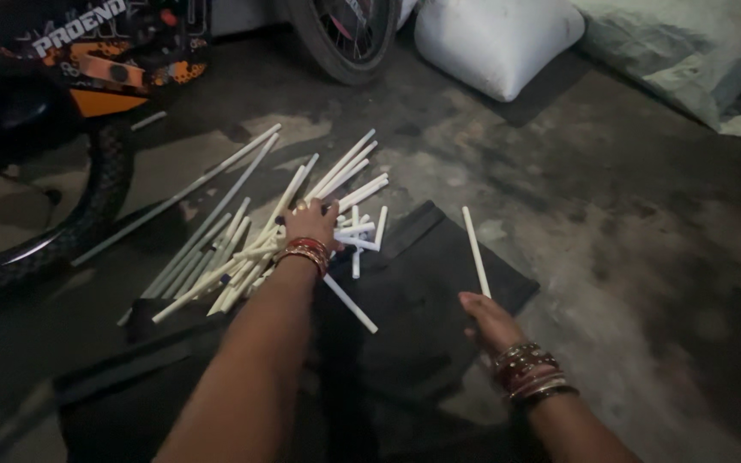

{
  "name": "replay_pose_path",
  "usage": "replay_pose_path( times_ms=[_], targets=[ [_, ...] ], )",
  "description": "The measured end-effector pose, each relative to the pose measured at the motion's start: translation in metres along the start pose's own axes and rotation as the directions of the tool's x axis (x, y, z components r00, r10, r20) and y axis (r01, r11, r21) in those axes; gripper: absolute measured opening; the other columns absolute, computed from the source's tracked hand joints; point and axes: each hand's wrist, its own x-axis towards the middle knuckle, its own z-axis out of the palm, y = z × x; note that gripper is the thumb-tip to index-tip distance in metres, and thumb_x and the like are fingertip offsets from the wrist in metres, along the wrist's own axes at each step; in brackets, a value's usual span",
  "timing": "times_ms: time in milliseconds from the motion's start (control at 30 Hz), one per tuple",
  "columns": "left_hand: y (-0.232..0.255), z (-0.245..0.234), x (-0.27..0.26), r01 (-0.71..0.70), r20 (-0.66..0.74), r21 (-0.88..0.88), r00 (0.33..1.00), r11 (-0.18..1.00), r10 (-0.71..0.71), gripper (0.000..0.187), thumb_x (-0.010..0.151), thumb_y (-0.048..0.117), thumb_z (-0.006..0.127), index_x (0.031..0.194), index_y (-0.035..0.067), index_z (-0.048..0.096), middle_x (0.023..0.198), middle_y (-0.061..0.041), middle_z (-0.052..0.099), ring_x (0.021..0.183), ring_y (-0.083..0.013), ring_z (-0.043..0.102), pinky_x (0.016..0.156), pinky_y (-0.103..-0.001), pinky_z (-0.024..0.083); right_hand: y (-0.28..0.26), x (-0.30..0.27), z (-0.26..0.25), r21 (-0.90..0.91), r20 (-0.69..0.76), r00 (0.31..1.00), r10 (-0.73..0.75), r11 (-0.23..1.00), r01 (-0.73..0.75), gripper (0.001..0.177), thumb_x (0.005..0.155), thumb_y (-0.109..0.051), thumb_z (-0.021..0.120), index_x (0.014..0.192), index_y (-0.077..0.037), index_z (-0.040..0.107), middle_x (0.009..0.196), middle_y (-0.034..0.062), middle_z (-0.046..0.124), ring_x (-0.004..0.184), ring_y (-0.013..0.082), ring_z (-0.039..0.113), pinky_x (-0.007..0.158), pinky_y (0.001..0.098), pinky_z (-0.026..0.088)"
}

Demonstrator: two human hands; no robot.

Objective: The person assembles white plastic rods with blue connectors into small frame-like structures on a black mat. They repeatedly pick rods and connectors, join them, and place the assembled pieces aside. The person also handles black fabric pieces, folding and arranging them near the rods.

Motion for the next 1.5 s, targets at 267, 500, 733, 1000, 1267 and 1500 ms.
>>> replay_pose_path(
  times_ms=[267,500,733,1000,1267,1500],
  targets=[
    [-0.002,-0.005,-0.022,0.026,0.054,0.087,0.998,0.996,-0.031,0.069,0.093,0.05,0.069,0.154,0.031,0.042,0.153,-0.013,0.044,0.148,-0.0366,0.034,0.117,-0.071,0.018,0.015,0.009,-0.002,-0.264,0.002,1.0,-0.026,0.964,0.026,0.054,0.091,-0.044,0.063,0.139,-0.018,0.063,0.148,0.004,0.062,0.138,0.0239,0.056,0.106,0.0416,0.049],
    [-0.001,-0.001,-0.027,-0.076,0.056,0.131,0.996,0.988,0.07,0.075,0.091,0.049,0.067,0.157,0.037,0.032,0.164,-0.016,0.025,0.154,-0.0364,0.018,0.115,-0.072,0.013,0.021,-0.029,0.015,-0.847,0.258,0.934,-0.247,0.407,0.342,0.055,0.084,-0.04,0.079,0.135,-0.023,0.067,0.16,0.0053,0.038,0.147,0.0283,0.036,0.118,0.0454,0.032],
    [0.022,-0.002,-0.052,-0.404,0.095,0.185,0.915,0.896,0.393,0.069,0.093,0.06,0.054,0.155,0.038,0.033,0.164,-0.015,0.018,0.154,-0.0387,0.008,0.115,-0.069,0.006,0.022,-0.088,0.03,-0.932,0.317,0.888,-0.332,0.065,0.357,0.041,0.084,-0.02,0.074,0.124,-0.014,0.068,0.149,0.0072,0.052,0.135,0.031,0.05,0.114,0.0414,0.041],
    [0.027,0.006,-0.081,-0.504,0.222,0.169,0.857,0.847,0.466,0.05,0.092,0.055,0.061,0.136,0.03,0.064,0.166,-0.007,0.025,0.158,-0.033,0.008,0.121,-0.07,0.003,-0.003,-0.105,0.01,-0.98,0.065,0.968,-0.244,0.166,0.108,0.019,0.096,-0.017,0.059,0.112,-0.015,0.07,0.119,0.0153,0.071,0.11,0.0359,0.068,0.096,0.0462,0.055],
    [0.018,0.003,-0.082,-0.446,0.189,0.186,0.891,0.876,0.413,0.047,0.091,0.046,0.065,0.127,0.016,0.069,0.166,-0.004,0.024,0.156,-0.0288,0.012,0.121,-0.068,0.003,-0.009,-0.134,-0.025,-0.935,-0.218,0.968,-0.125,0.311,-0.17,0.02,0.095,-0.014,0.063,0.113,-0.01,0.07,0.116,0.0152,0.073,0.109,0.032,0.071,0.097,0.0452,0.056],
    [0.023,0.004,-0.098,-0.41,0.092,0.182,0.912,0.894,0.4,0.029,0.096,0.025,0.058,0.115,0.013,0.077,0.168,-0.008,0.026,0.158,-0.0304,0.015,0.123,-0.067,0.008,-0.009,-0.141,0.032,-0.981,0.166,0.951,-0.262,0.051,0.185,0.093,0.078,-0.045,0.085,0.152,-0.017,0.036,0.158,0.0149,0.034,0.144,0.0364,0.034,0.11,0.0537,0.034]
  ],
)
